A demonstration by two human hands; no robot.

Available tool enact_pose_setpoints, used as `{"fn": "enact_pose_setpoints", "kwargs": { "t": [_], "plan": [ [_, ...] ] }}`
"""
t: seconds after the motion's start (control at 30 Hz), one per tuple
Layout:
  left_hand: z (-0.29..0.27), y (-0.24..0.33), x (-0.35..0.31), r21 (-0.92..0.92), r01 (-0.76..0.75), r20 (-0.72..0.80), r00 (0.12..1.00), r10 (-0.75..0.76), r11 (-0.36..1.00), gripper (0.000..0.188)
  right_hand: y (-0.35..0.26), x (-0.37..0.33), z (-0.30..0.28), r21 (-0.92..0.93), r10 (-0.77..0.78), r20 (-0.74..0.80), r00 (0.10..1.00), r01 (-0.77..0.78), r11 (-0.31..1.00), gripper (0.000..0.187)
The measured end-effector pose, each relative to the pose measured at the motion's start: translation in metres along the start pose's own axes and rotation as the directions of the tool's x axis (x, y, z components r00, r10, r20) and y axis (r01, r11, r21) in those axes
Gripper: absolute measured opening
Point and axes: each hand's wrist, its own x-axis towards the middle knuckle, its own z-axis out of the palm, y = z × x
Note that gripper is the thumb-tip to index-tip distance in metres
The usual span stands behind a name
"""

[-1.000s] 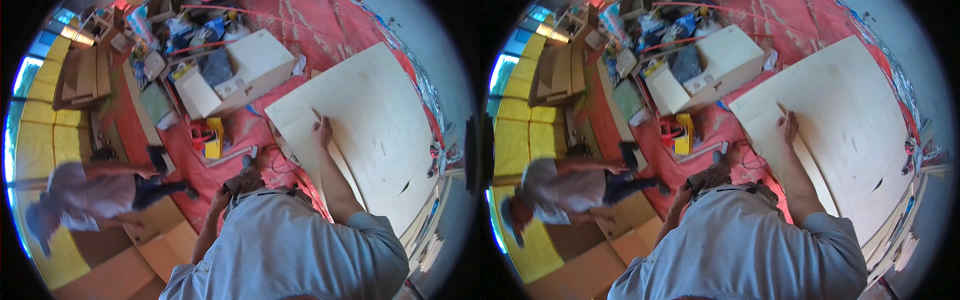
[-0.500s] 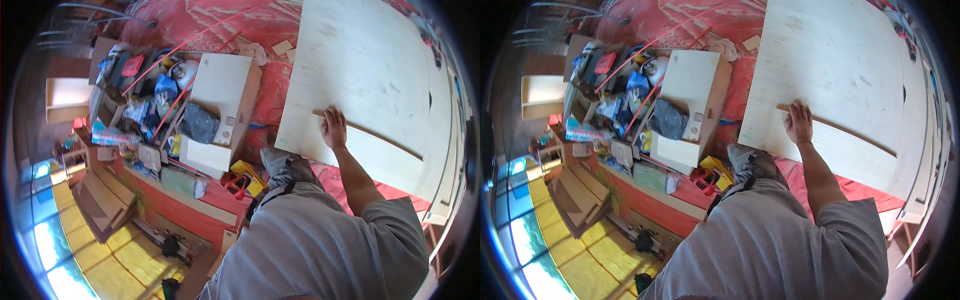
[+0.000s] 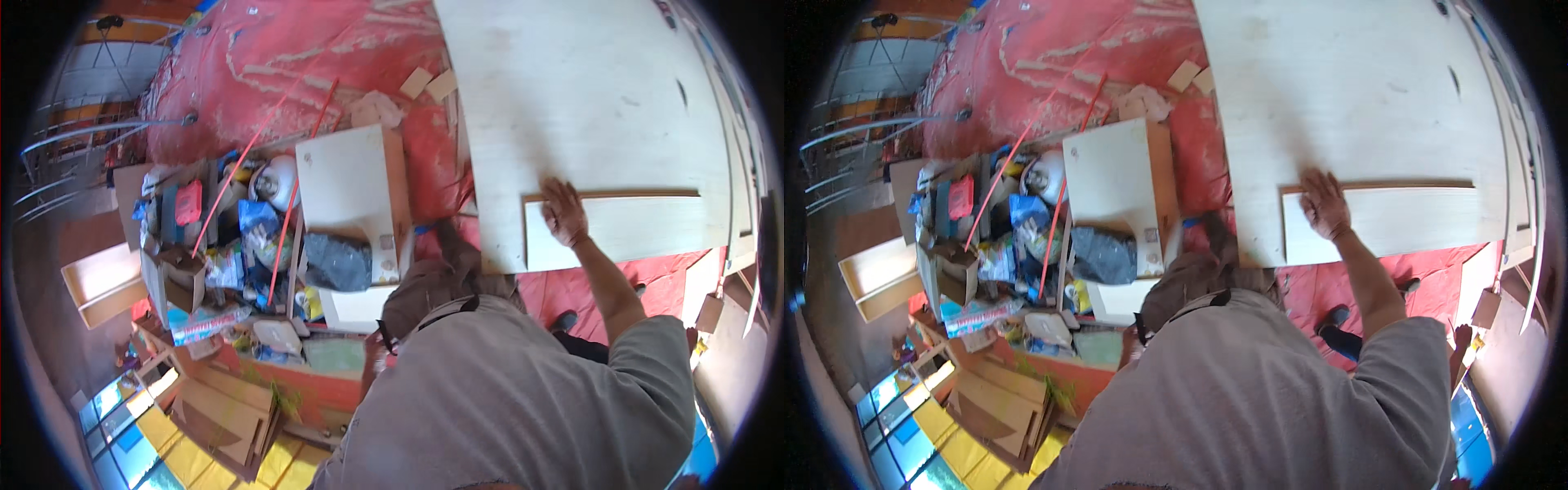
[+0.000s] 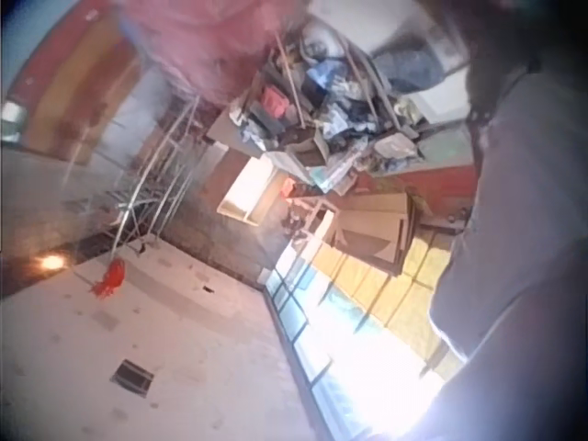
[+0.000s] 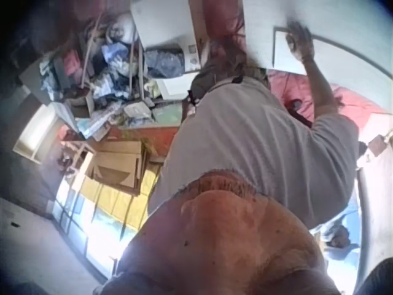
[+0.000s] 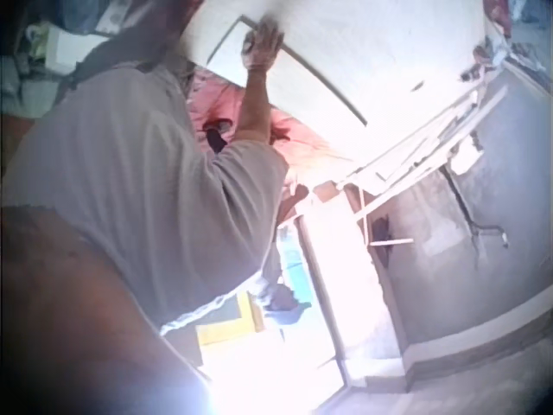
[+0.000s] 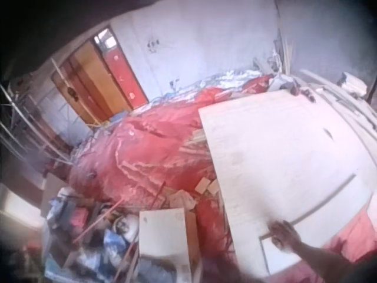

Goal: The person measures wooden boards with a tape measure, uses a drill to drive screws into the panels, and aligns wooden pieces together with the help of another person.

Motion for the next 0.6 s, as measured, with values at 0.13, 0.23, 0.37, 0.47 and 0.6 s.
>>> {"fn": "enact_pose_setpoints", "kwargs": {
  "t": [0.13, 0.23, 0.37, 0.47, 0.6],
  "plan": [
    [-0.005, 0.087, 0.056, 0.1, -0.004, 0.138, 0.99, -0.01, 0.995, 0.022, 0.001, 0.001, -0.004, -0.056, -0.035, -0.08, 0.996, 0.031, 0.998, 0.048],
    [-0.003, 0.144, 0.11, 0.223, 0.052, 0.078, 0.994, -0.072, 0.973, 0.03, -0.002, 0.0, -0.009, -0.065, -0.026, -0.135, 0.99, 0.018, 0.998, 0.046],
    [-0.001, 0.222, 0.157, 0.483, -0.015, 0.169, 0.983, -0.077, 0.875, 0.039, -0.021, 0.005, -0.012, -0.001, 0.032, -0.208, 0.978, -0.033, 0.999, 0.044],
    [0.025, 0.279, 0.189, 0.525, -0.015, 0.169, 0.982, -0.087, 0.851, 0.042, -0.044, 0.027, -0.017, 0.032, 0.274, 0.002, 0.962, -0.273, 0.961, 0.043],
    [0.064, 0.331, 0.221, 0.66, -0.042, 0.135, 0.989, -0.063, 0.75, 0.043, -0.068, 0.102, -0.025, 0.125, 0.259, -0.249, 0.933, -0.234, 0.964, 0.048]
  ]
}}
